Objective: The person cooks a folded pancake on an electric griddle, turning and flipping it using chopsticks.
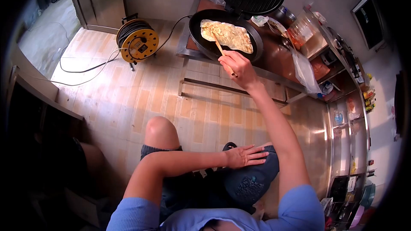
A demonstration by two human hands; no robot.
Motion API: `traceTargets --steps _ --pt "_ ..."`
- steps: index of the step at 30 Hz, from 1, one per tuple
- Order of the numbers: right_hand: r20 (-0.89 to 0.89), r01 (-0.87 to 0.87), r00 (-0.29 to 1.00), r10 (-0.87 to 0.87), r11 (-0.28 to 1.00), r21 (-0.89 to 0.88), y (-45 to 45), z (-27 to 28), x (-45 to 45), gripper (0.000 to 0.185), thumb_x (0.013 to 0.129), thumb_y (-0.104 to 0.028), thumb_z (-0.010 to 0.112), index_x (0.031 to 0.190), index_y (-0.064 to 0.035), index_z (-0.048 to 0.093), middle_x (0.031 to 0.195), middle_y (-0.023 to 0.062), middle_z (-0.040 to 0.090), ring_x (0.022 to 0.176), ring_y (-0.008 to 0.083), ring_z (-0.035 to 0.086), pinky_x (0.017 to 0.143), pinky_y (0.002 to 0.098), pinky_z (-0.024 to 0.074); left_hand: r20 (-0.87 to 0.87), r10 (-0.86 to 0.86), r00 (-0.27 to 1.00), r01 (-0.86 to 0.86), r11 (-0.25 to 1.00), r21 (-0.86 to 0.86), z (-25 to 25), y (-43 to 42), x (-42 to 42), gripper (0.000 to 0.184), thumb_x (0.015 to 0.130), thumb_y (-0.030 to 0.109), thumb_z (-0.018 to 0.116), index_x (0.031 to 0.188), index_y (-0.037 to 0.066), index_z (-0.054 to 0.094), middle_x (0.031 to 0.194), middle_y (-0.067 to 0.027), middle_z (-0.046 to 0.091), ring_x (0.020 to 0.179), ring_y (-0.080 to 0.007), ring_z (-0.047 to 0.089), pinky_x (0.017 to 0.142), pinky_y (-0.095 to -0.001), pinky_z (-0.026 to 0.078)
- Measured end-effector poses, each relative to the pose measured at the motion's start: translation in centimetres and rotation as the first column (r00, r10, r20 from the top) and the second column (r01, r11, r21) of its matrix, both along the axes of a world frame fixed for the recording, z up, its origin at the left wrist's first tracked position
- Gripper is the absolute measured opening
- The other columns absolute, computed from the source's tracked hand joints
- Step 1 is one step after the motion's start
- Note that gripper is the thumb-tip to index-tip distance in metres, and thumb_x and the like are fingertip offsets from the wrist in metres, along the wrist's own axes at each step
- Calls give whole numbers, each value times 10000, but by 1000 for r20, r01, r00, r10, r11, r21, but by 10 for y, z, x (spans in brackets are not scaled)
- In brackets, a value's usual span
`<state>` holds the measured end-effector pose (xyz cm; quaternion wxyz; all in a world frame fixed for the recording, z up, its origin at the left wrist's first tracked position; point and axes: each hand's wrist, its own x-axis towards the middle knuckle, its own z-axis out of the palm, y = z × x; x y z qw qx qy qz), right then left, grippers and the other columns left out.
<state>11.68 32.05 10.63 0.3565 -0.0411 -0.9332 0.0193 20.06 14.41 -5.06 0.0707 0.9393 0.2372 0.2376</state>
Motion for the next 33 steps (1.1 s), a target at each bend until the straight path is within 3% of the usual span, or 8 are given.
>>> traceTargets --steps 2,4,6,10,14,19,26,33 --pt "-161 7 986 -31 989 -147 5 10 -9 62 785 -49 585 833 -26 619 833 102 614 744 252 609 669 302 483 -16 10 1000 -10 1000 22 -1 2 0 574 832 153 365 1371 146 169 1472 -76 51 1354 -267 77 1079 -429 158" --pt "-349 92 908 -233 922 -375 20 27 -10 112 819 -92 572 822 11 619 781 86 642 686 182 618 625 266 466 -11 22 1000 -21 999 30 -3 3 1 574 832 156 364 1372 149 168 1473 -72 49 1354 -266 78 1079 -432 156" --pt "-599 -235 760 -254 751 -617 39 48 -14 201 873 -129 528 850 51 615 833 84 631 735 154 615 673 258 518 -11 15 1000 -14 1000 8 -2 1 2 577 831 153 365 1373 153 166 1473 -69 45 1354 -265 77 1080 -434 152" --pt "-734 -387 598 -323 685 -617 58 87 0 189 880 -107 510 907 69 575 890 128 596 766 221 627 705 277 542 -14 -8 1000 7 999 -48 3 1 -1 586 831 142 371 1377 166 156 1475 -63 34 1355 -263 71 1082 -436 144" --pt "-690 -363 583 -429 622 -693 85 64 22 190 873 -91 511 912 88 563 916 149 585 753 219 618 686 275 550 -17 -12 1000 11 999 -52 2 1 -1 597 834 139 374 1383 176 141 1475 -60 31 1355 -262 67 1083 -437 139" --pt "-482 -216 728 -487 504 -836 87 -9 59 180 872 -97 515 910 70 571 904 134 582 758 195 604 673 275 551 -10 -7 1000 7 1000 -18 -2 4 0 594 838 150 369 1384 180 140 1475 -58 32 1354 -263 67 1084 -437 134" --pt "-438 -58 756 -487 616 -785 39 32 85 214 902 -147 477 911 42 577 879 93 583 752 196 624 664 244 530 -21 11 1000 -10 999 31 -1 4 1 575 834 185 357 1377 171 169 1475 -57 48 1355 -260 78 1083 -428 129" --pt "-328 -42 781 -532 479 -877 44 7 95 210 890 -139 494 896 47 591 874 108 597 733 202 634 677 248 526 -8 19 1000 -19 1000 18 -1 3 0 572 837 180 347 1379 173 165 1476 -54 46 1354 -259 87 1081 -434 131"
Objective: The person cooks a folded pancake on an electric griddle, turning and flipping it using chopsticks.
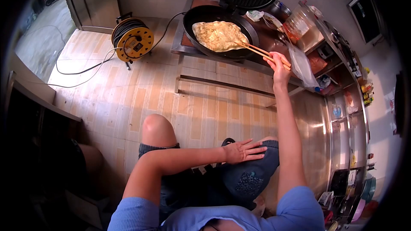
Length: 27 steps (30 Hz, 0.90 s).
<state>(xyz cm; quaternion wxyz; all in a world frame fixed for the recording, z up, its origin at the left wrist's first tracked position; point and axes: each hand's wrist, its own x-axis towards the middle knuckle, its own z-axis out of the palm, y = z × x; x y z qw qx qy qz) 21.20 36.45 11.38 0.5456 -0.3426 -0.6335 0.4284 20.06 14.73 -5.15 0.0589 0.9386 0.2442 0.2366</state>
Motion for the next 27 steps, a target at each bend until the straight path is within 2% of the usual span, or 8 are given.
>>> traceTargets --steps 2,8,13,16,19,23,25,27 --pt "-20 -13 1000 13 1000 18 -3 7 -4 212 891 -137 491 895 50 591 878 112 597 747 205 633 681 252 526 -20 -25 999 24 997 -75 8 -3 -4 569 841 177 346 1379 175 163 1475 -53 46 1353 -258 94 1080 -438 137" --pt "-169 -163 972 163 987 13 -7 11 -41 223 900 -163 484 966 35 562 954 115 585 787 210 631 714 227 513 -38 -3 999 4 1000 19 3 -1 0 565 841 161 352 1372 176 161 1473 -57 58 1349 -264 104 1077 -446 152" --pt "-217 -211 956 198 977 -38 1 -12 -86 210 887 -153 507 934 31 594 908 89 605 744 184 633 670 214 512 -47 -12 999 12 1000 16 4 0 1 556 842 159 349 1368 175 168 1471 -64 60 1351 -278 88 1075 -448 155" --pt "-135 -203 972 193 977 -65 5 -16 -106 189 871 -120 530 906 50 606 902 114 612 754 186 631 647 230 523 -32 -11 999 12 1000 24 -2 1 3 549 844 158 343 1365 175 173 1471 -69 62 1352 -280 79 1076 -449 151" --pt "-137 -211 970 202 976 -50 7 -11 -110 189 870 -118 530 903 50 610 898 117 613 755 186 629 649 238 526 -51 -17 999 18 1000 12 -1 2 2 546 847 164 335 1367 179 171 1473 -66 56 1354 -277 69 1076 -453 142" --pt "-164 -98 980 109 993 72 -4 0 -79 202 879 -134 520 931 43 602 900 100 613 751 172 621 701 243 517 -67 33 997 -31 999 34 4 -2 -3 548 850 177 323 1373 187 161 1476 -55 38 1356 -266 63 1077 -458 132" --pt "-135 -59 989 69 995 75 1 -10 -59 206 882 -141 517 934 38 602 895 96 611 755 166 620 701 245 518 -67 36 997 -35 999 13 5 -3 -4 550 853 186 317 1378 189 151 1477 -50 27 1356 -260 70 1079 -456 130" --pt "-98 -97 990 98 995 8 9 -27 -47 213 887 -145 508 941 40 598 900 97 610 774 179 626 690 241 517 -54 10 999 -12 999 -44 3 -3 -1 548 854 188 316 1377 188 151 1476 -52 31 1355 -262 74 1080 -455 133"
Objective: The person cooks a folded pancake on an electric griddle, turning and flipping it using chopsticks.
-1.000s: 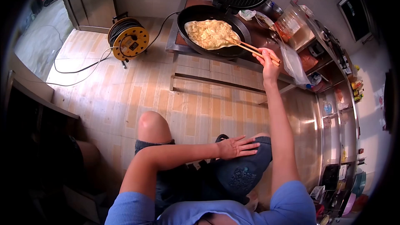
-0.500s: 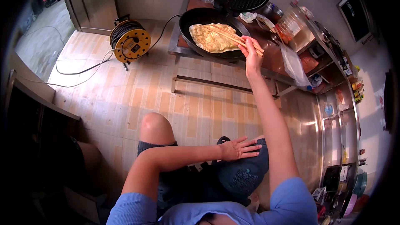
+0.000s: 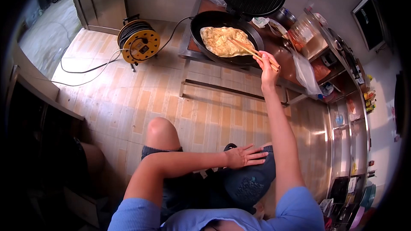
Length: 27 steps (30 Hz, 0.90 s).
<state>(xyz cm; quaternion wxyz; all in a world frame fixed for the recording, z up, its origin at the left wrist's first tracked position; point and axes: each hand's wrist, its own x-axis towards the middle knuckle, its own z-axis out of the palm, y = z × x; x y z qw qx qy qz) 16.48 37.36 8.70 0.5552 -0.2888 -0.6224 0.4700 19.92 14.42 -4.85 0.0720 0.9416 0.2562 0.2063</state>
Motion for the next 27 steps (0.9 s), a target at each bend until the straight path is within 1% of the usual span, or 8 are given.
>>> traceTargets --steps 3,5,9,11,14,15,24,27 --pt "-29 14 1000 -13 999 34 -16 12 10 231 895 -155 492 955 46 590 916 103 610 798 191 628 702 242 509 -37 9 999 -7 999 46 6 -1 -2 548 854 194 326 1374 181 155 1475 -54 38 1354 -268 71 1077 -457 148" --pt "-24 40 999 -38 997 68 -32 18 22 242 899 -161 483 960 50 586 924 108 609 806 197 628 717 246 506 -1 11 1000 -11 999 50 2 -2 -1 551 851 193 335 1372 176 158 1474 -57 43 1354 -271 71 1074 -459 158" --pt "64 86 994 -89 996 35 -47 3 44 251 900 -168 482 962 51 587 934 116 607 816 205 626 732 254 502 39 -13 999 11 999 53 -4 1 1 576 840 161 360 1375 153 150 1468 -90 58 1350 -289 74 1066 -470 180" --pt "30 84 996 -85 996 27 -44 -11 46 249 897 -165 487 966 52 588 936 117 607 821 207 625 736 260 503 86 -33 996 29 999 45 -9 3 5 610 825 140 384 1383 140 136 1461 -105 76 1345 -310 82 1061 -480 187" --pt "-9 88 996 -88 996 31 -45 -19 40 233 890 -148 498 956 53 596 938 114 606 829 213 621 747 273 506 56 -34 998 34 999 -9 -8 2 6 626 821 148 395 1387 137 130 1455 -107 95 1340 -316 97 1062 -482 181" --pt "0 89 996 -89 995 44 -45 -19 38 228 889 -143 500 952 52 598 936 112 606 829 213 620 748 275 507 14 -49 999 50 996 -72 -6 2 5 624 826 167 389 1391 135 124 1447 -111 118 1336 -308 120 1063 -482 178" --pt "-32 72 997 -71 997 18 -48 -18 44 207 885 -129 514 953 46 600 945 96 600 830 192 613 761 277 507 -12 5 1000 -5 999 43 -18 1 12 624 826 213 397 1387 127 138 1454 -100 114 1341 -307 110 1047 -489 205" --pt "-86 89 992 -89 996 -4 -50 -21 44 204 886 -125 511 957 45 597 936 93 603 832 192 614 759 275 505 -14 -8 1000 8 1000 17 -18 1 12 610 831 200 392 1384 126 146 1453 -100 118 1339 -310 116 1041 -492 215"
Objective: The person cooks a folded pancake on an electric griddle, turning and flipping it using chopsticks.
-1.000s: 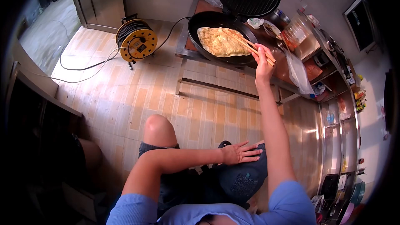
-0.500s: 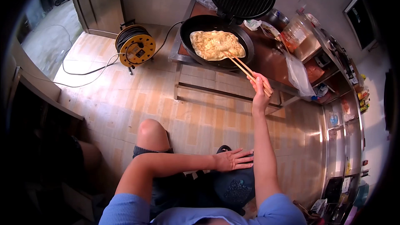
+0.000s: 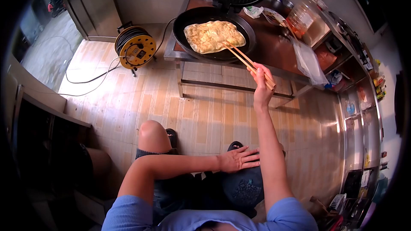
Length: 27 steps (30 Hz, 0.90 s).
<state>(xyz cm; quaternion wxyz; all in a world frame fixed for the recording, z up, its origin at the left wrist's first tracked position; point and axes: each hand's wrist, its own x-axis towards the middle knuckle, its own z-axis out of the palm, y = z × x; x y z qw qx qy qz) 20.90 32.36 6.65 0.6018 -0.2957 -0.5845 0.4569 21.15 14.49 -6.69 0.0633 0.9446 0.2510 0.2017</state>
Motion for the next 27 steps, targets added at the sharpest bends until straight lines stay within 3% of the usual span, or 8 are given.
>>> traceTargets --steps 3,11,17,21,24,27 --pt "-52 17 998 -18 1000 -13 3 1 -5 196 884 -118 511 956 43 598 927 91 607 832 194 615 756 273 502 27 1 1000 0 999 -36 5 -1 -2 586 842 185 370 1382 135 148 1435 -101 163 1313 -300 195 1050 -485 203" --pt "53 44 998 -46 998 44 13 -7 -4 183 875 -102 514 910 46 616 915 100 614 822 197 619 751 270 500 22 13 1000 -12 999 -34 10 -2 -7 572 852 174 353 1382 143 140 1446 -97 136 1318 -299 185 1049 -484 204" --pt "-54 108 993 -106 994 34 8 10 2 185 870 -99 521 925 50 614 893 105 623 807 191 623 755 272 503 47 13 999 -12 1000 -26 7 -1 -8 557 856 161 345 1377 144 147 1453 -97 121 1329 -300 158 1047 -482 205" --pt "73 86 994 -87 996 8 16 4 13 217 883 -129 501 939 50 611 879 96 623 809 193 625 746 271 508 47 10 999 -9 1000 -25 5 -1 -5 550 855 162 352 1370 142 162 1454 -101 115 1331 -302 150 1043 -479 212" --pt "162 79 982 -93 993 93 16 6 13 228 888 -141 496 953 49 604 906 101 618 820 196 624 747 269 508 54 8 999 -6 1000 -31 7 0 -6 553 851 161 360 1369 142 166 1454 -103 114 1331 -304 149 1041 -484 214" --pt "-13 86 996 -86 996 -21 12 7 14 233 893 -149 494 982 44 589 953 103 604 843 199 619 776 257 495 55 8 998 -7 1000 -29 10 -1 -7 553 850 167 366 1367 140 170 1453 -105 116 1331 -305 150 1040 -484 219"
